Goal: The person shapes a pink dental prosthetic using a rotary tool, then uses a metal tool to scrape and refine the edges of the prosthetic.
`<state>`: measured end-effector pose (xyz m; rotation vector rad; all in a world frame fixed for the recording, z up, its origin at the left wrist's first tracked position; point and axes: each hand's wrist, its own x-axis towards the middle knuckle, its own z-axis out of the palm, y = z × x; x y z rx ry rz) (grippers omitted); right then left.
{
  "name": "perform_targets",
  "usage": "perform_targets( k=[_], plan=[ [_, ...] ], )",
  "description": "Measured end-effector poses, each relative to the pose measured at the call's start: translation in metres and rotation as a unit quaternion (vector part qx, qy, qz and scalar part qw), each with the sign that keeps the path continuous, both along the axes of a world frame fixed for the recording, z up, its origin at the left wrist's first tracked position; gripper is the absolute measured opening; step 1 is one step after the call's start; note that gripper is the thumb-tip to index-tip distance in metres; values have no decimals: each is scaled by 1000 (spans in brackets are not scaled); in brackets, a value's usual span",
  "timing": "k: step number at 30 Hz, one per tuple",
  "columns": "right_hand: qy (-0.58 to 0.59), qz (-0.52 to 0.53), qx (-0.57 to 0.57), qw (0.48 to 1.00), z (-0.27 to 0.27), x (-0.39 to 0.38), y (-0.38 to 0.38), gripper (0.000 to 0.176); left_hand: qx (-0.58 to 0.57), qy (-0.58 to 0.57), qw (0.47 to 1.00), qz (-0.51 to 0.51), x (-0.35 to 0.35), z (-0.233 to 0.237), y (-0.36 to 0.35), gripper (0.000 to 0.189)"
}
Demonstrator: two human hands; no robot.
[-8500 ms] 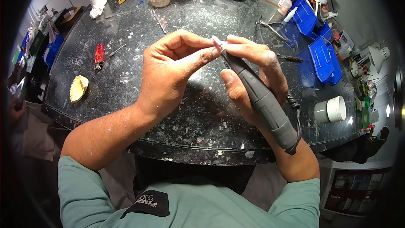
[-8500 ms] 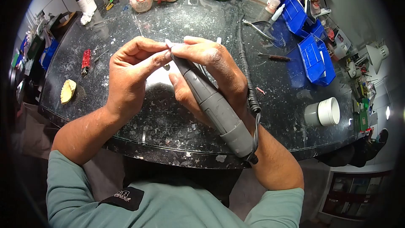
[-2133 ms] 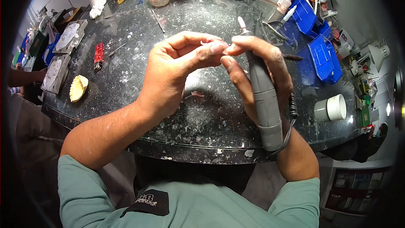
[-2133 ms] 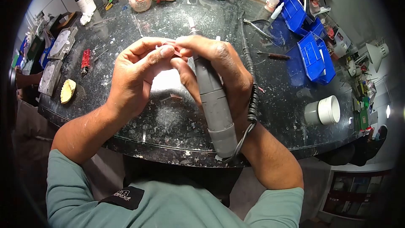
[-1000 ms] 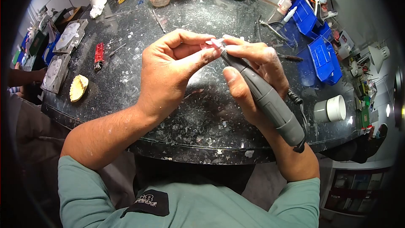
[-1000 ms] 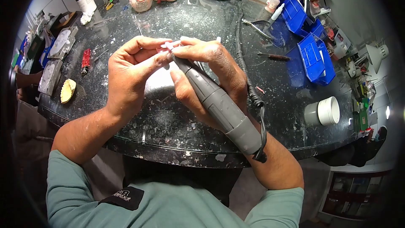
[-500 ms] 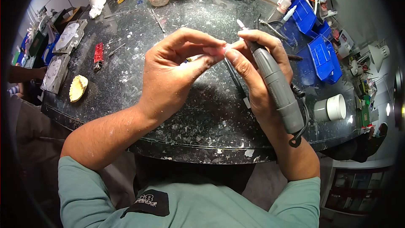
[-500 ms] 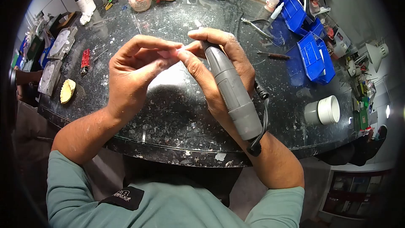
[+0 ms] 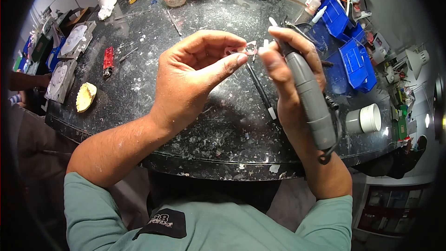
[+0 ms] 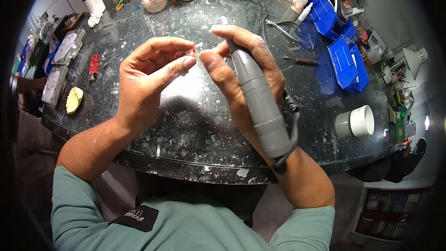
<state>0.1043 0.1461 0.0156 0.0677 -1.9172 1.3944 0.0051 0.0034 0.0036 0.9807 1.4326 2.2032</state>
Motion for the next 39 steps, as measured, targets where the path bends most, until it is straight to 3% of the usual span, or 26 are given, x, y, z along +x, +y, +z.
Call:
perform_targets(
  k=[3, 7, 14, 27, 31, 39],
  plan=[
    [-11, -7, 6, 1000, 2, 1, 5, 27, -2, 6, 1000, 4, -2, 0, -1, 23],
    [17, 85, -168, 982, 2, 2, -5, 27, 24, 5, 999, 28, -4, -2, 1, 22],
    [12, 84, -183, 979, 1, 3, -7, 23, 21, 10, 999, 37, -5, -5, 2, 21],
    [19, 43, -71, 996, -2, 2, -1, 24, 1, -1, 1000, 28, -5, -2, -2, 22],
    [55, 33, 35, 997, 0, 1, 5, 25, 2, -39, 998, -50, -11, -2, 0, 25],
    [36, 35, 52, 997, 1, 5, -2, 24, 73, -158, 975, -138, -14, -2, 0, 45]
  ],
)
